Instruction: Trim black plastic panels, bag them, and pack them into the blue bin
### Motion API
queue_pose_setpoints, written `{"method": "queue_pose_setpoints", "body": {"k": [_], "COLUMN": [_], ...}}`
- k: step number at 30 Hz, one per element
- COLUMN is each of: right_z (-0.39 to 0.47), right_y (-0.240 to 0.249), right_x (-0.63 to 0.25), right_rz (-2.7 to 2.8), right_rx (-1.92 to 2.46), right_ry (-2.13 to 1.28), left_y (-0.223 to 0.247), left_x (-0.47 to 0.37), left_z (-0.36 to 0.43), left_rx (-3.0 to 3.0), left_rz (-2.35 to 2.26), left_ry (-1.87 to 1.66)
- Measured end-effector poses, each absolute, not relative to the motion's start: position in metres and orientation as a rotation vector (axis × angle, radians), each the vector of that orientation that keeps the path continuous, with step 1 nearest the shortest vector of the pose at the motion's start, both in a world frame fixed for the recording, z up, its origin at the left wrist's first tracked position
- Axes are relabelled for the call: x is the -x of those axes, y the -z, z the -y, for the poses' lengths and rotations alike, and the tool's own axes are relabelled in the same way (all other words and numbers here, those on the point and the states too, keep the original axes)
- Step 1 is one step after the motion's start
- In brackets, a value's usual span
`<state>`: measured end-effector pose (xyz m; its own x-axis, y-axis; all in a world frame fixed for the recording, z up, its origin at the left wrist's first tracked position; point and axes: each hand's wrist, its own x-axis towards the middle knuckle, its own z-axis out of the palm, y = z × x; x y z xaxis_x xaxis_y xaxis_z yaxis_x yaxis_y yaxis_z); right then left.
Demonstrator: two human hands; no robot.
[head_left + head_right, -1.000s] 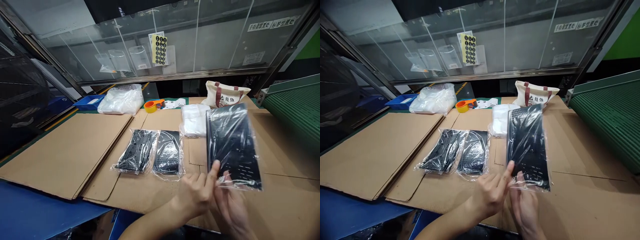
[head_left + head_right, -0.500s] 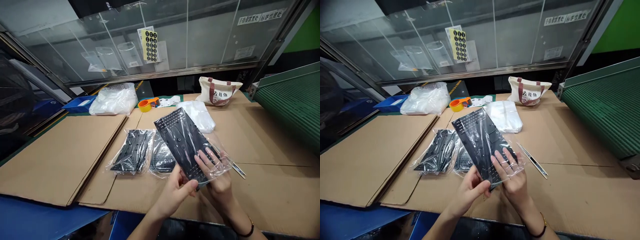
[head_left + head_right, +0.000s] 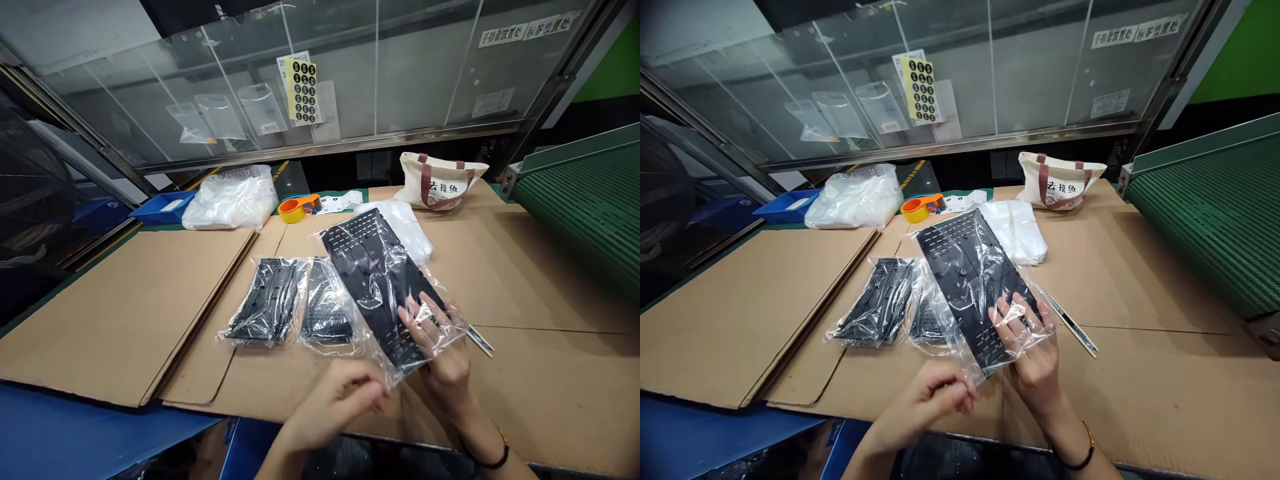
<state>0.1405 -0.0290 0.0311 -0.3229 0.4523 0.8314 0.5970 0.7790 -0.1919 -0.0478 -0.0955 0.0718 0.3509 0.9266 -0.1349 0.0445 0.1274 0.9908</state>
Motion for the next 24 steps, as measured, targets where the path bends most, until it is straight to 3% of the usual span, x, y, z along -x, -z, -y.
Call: {"method": "queue_pose_setpoints", "body": {"k": [6, 18, 24], "right_z": [0.038, 0.046, 0.046], "right_y": [-0.032, -0.024, -0.028], "right_x": [-0.137, -0.118, -0.118], "right_rz": [2.022, 2.086, 1.915], "right_rx": [0.751, 0.722, 0.628], "right_ry": [0.173, 0.106, -0.218], "left_y": [-0.062, -0.072, -0.059], "left_x": [0.046, 0.028, 0.041], "left_z": [0.081, 0.11, 0.103], "left_rx": [-0.905, -0.847, -0.928], "left_rz": [-0.963, -1.035, -0.898], "left_ry": [-1.419, -1.292, -1.471]}}
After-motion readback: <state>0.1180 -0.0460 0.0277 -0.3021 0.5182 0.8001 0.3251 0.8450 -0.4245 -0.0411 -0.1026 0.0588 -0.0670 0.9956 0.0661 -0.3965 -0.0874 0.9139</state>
